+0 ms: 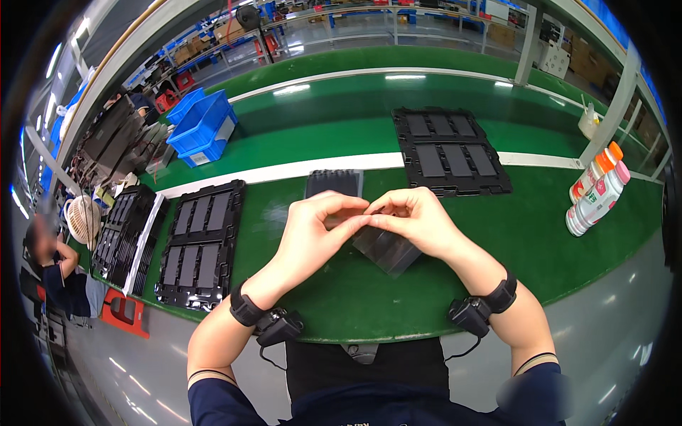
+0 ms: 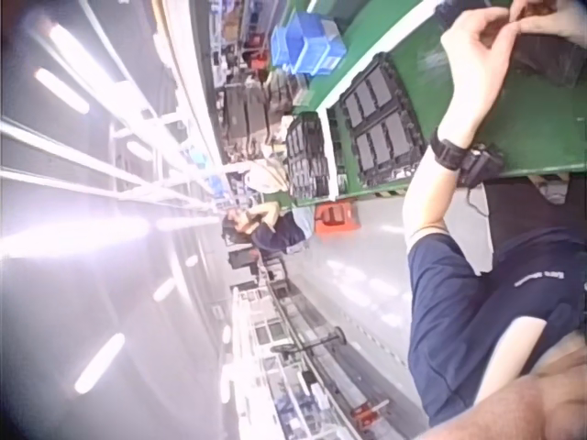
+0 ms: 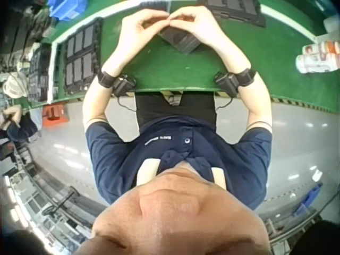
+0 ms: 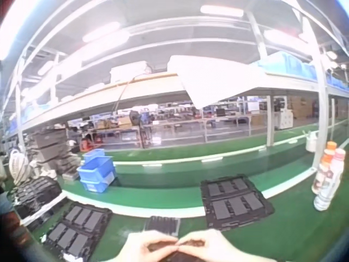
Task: The person is applying small transparent adhesive strips to the edges of a black rectangular electronic component.
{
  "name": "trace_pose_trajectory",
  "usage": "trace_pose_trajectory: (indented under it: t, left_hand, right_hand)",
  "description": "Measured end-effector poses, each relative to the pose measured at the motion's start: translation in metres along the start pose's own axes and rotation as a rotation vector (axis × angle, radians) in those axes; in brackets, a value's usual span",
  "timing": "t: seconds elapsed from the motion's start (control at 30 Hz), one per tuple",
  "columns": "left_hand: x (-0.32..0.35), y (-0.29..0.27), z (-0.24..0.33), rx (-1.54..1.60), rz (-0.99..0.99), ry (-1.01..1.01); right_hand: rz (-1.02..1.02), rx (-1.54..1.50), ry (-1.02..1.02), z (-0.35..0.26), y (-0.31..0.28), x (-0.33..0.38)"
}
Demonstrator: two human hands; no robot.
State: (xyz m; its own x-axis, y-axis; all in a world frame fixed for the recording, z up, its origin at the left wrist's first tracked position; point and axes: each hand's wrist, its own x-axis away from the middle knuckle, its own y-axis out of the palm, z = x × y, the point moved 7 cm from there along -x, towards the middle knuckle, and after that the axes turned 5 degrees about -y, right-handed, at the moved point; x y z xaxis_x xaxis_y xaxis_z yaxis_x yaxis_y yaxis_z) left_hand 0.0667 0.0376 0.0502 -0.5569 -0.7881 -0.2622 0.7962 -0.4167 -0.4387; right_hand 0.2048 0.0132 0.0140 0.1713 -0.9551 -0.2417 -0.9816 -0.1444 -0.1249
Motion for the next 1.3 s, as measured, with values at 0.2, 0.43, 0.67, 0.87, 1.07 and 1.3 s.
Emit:
trace_pose_trajectory:
  t: [0.2, 0.43, 0.67, 0.87, 1.07, 1.3]
  left_hand:
    - [-0.005, 0.005, -0.035, 0.486, -0.075, -0.192]
    - [0.004, -0.003, 0.005, -0.113, 0.092, 0.177]
    - [0.01, -0.002, -0.007, 0.036, 0.032, 0.057]
    - [-0.007, -0.062, -0.015, -0.187, 0.104, -0.075]
    - [-0.012, -0.101, -0.093, -0.549, -0.04, -0.437]
    - [-0.008, -0.083, -0.072, -0.819, 0.114, -0.248]
  right_hand:
    - [-0.011, -0.156, 0.093, 0.003, -0.008, 0.001]
    - [0.028, -0.023, 0.007, -0.004, 0.004, 0.006]
    - [-0.009, -0.005, 0.009, -0.007, 0.006, 0.008]
    - [-0.295, -0.242, 0.257, 0.0, 0.014, 0.013]
    - [-0.65, -0.101, 0.233, -0.007, 0.057, 0.024]
    - [-0.467, 0.483, -0.133, -0.007, 0.059, 0.013]
